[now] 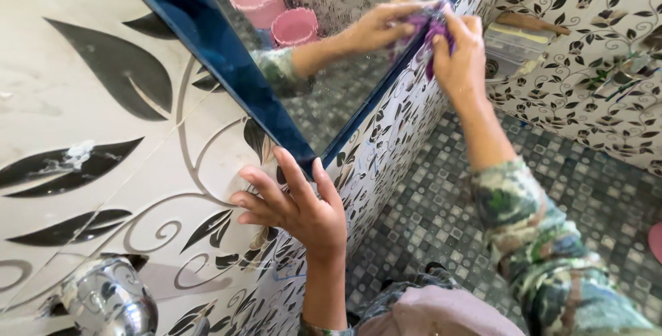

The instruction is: The person wipes a bathroom mirror with a purple cloth, repeatedly dipping the cloth into a pink bucket of water and wringing it out. The person scrubs the mirror surface and frame, then rinses the cloth under the faucet and continues wiping.

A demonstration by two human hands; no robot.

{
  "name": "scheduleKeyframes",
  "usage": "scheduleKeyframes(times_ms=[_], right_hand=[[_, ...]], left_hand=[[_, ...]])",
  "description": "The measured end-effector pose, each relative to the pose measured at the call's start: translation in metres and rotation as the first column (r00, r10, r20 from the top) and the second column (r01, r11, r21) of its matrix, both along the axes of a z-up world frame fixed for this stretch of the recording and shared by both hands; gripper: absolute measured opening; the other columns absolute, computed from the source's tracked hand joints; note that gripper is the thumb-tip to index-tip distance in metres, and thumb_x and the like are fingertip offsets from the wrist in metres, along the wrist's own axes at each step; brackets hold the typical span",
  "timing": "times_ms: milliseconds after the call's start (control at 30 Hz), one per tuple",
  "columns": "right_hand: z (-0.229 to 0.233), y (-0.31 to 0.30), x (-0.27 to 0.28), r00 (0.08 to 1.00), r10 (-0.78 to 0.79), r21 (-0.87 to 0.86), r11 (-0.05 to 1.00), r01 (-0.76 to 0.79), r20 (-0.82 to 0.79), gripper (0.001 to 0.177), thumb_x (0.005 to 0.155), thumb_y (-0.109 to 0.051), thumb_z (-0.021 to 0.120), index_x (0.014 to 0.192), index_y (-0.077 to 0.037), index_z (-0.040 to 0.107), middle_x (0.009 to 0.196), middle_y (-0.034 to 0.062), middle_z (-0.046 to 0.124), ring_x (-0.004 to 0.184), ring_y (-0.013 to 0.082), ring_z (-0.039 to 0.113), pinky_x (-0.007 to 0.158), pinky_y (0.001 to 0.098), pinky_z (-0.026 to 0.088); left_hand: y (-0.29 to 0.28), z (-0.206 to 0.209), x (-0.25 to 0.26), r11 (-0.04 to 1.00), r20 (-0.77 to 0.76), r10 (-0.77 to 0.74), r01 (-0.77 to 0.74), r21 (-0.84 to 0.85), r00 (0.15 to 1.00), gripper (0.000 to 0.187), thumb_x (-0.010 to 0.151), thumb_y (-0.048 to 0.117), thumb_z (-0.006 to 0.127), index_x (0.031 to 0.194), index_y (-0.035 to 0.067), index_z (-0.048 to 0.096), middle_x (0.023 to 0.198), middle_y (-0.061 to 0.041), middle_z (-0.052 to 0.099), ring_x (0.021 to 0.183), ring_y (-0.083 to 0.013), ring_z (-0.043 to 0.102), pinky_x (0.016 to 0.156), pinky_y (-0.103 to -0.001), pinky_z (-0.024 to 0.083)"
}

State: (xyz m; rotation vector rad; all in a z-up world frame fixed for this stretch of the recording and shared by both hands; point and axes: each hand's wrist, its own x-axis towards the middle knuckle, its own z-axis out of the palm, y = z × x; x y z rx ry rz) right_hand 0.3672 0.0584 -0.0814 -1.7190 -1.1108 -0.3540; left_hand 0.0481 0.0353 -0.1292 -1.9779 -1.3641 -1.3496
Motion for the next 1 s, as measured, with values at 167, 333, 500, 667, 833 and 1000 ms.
scheduleKeyframes(times_ms=[167,333,500,667,833,1000], right_hand=[[0.012,-0.016,-0.03,1.0,0.023,-0.052,0.998,-0.023,-0.003,0.038,0.101,-0.005,0.064,0.138,-0.006,0.063,0.118,0.0201,0.058,0.105,0.0336,0.065,0.094,0.0416,0.054],[0.006,-0.068,-0.159,0.967,0.227,0.001,0.974,-0.229,0.116,0.05,0.091,-0.001,0.065,0.141,-0.002,0.058,0.123,0.0206,0.06,0.112,0.0399,0.062,0.099,0.0432,0.052],[0.01,-0.083,-0.203,0.947,0.321,-0.019,0.947,-0.321,-0.001,0.05,0.091,-0.003,0.067,0.14,-0.003,0.057,0.122,0.0201,0.063,0.108,0.035,0.065,0.095,0.0399,0.053],[0.001,-0.047,-0.121,0.984,0.128,0.007,0.992,-0.129,0.127,0.045,0.097,0.002,0.064,0.141,-0.002,0.06,0.116,0.0192,0.061,0.108,0.0365,0.062,0.097,0.044,0.052],[0.008,-0.019,-0.028,0.982,0.055,0.013,0.998,-0.059,0.18,0.044,0.098,0.0,0.065,0.141,0.0,0.061,0.116,0.0232,0.06,0.107,0.0405,0.061,0.094,0.0457,0.051],[0.017,-0.028,-0.051,0.987,0.04,-0.081,0.996,-0.028,0.157,0.036,0.098,-0.001,0.064,0.133,-0.002,0.064,0.114,0.0238,0.061,0.104,0.0408,0.061,0.091,0.0461,0.051]], left_hand=[[-0.001,0.001,0.001,1.0,0.004,0.005,-0.005,0.001,1.0,0.061,0.108,0.031,0.064,0.16,0.004,0.047,0.172,-0.024,0.007,0.158,-0.046,-0.012,0.124,-0.062,-0.017],[-0.001,-0.002,0.006,0.999,0.048,-0.021,0.023,-0.046,0.999,0.06,0.112,0.032,0.066,0.16,0.003,0.044,0.171,-0.026,0.006,0.157,-0.0487,-0.012,0.123,-0.065,-0.016],[0.0,-0.005,0.006,0.998,0.034,0.008,-0.006,-0.059,0.999,0.059,0.113,0.033,0.065,0.161,0.006,0.044,0.172,-0.024,0.006,0.158,-0.0478,-0.012,0.125,-0.064,-0.015],[0.002,-0.002,0.003,1.0,0.004,0.008,-0.008,-0.018,1.0,0.058,0.113,0.03,0.066,0.161,0.004,0.045,0.172,-0.025,0.005,0.158,-0.0473,-0.013,0.124,-0.062,-0.017],[-0.005,0.005,-0.001,1.0,0.006,0.001,-0.001,0.006,1.0,0.056,0.113,0.029,0.066,0.16,0.005,0.046,0.172,-0.025,0.006,0.159,-0.0459,-0.013,0.125,-0.062,-0.016],[-0.008,0.007,-0.002,1.0,0.042,-0.025,0.026,-0.009,0.999,0.056,0.111,0.027,0.064,0.159,0.006,0.046,0.172,-0.024,0.009,0.16,-0.0453,-0.01,0.127,-0.061,-0.014]])
